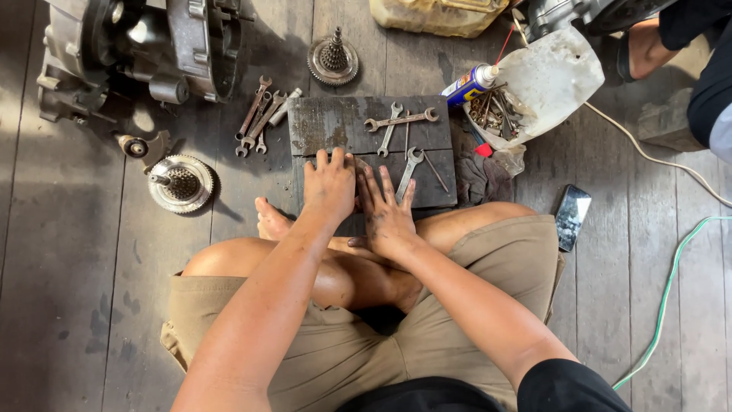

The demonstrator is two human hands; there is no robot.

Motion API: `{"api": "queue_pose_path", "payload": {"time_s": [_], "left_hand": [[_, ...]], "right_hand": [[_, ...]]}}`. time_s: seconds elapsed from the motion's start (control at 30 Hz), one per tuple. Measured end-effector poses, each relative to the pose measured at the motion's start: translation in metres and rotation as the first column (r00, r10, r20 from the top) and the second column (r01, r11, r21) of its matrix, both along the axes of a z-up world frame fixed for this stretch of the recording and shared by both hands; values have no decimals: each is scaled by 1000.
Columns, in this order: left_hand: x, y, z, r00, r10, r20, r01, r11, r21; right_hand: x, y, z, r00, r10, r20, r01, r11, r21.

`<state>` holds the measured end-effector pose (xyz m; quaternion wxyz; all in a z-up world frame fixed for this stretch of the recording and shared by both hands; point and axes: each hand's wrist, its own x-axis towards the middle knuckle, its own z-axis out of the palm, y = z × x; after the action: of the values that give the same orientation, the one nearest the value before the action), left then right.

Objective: Inspecting and handling a circular metal motorcycle engine component while sitting on a workshop floor surrounded by tools.

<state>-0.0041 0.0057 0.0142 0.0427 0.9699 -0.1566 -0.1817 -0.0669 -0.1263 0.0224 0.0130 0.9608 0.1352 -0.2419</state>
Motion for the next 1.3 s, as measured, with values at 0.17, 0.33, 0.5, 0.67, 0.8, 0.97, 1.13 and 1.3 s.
{"api": "queue_pose_path", "payload": {"time_s": [0.17,0.33,0.5,0.67,0.8,0.97,1.13,1.3], "left_hand": [[11,-1,-24,1000,22,-15,-22,1000,-15],[15,1,-30,999,49,-7,-49,998,-44],[22,-1,-39,999,26,-40,-28,999,-37],[19,-1,-41,999,37,-24,-38,999,-36],[17,1,-29,999,42,-32,-43,998,-34],[18,-3,-32,999,9,-35,-10,1000,-22],[11,-1,-16,999,29,19,-29,1000,-9],[8,-3,-17,998,62,20,-61,998,-35]], "right_hand": [[33,-1,-15,999,-6,48,5,999,32],[28,-7,-28,999,-18,29,17,999,43],[0,-4,-4,999,10,-36,-9,1000,15],[40,-6,-32,999,-4,33,2,999,48],[34,-2,-17,998,-41,41,37,996,83],[13,-6,-20,999,-47,25,47,999,0],[47,-8,-13,998,-9,69,8,1000,15],[27,-29,-53,999,20,32,-20,1000,-1]]}}
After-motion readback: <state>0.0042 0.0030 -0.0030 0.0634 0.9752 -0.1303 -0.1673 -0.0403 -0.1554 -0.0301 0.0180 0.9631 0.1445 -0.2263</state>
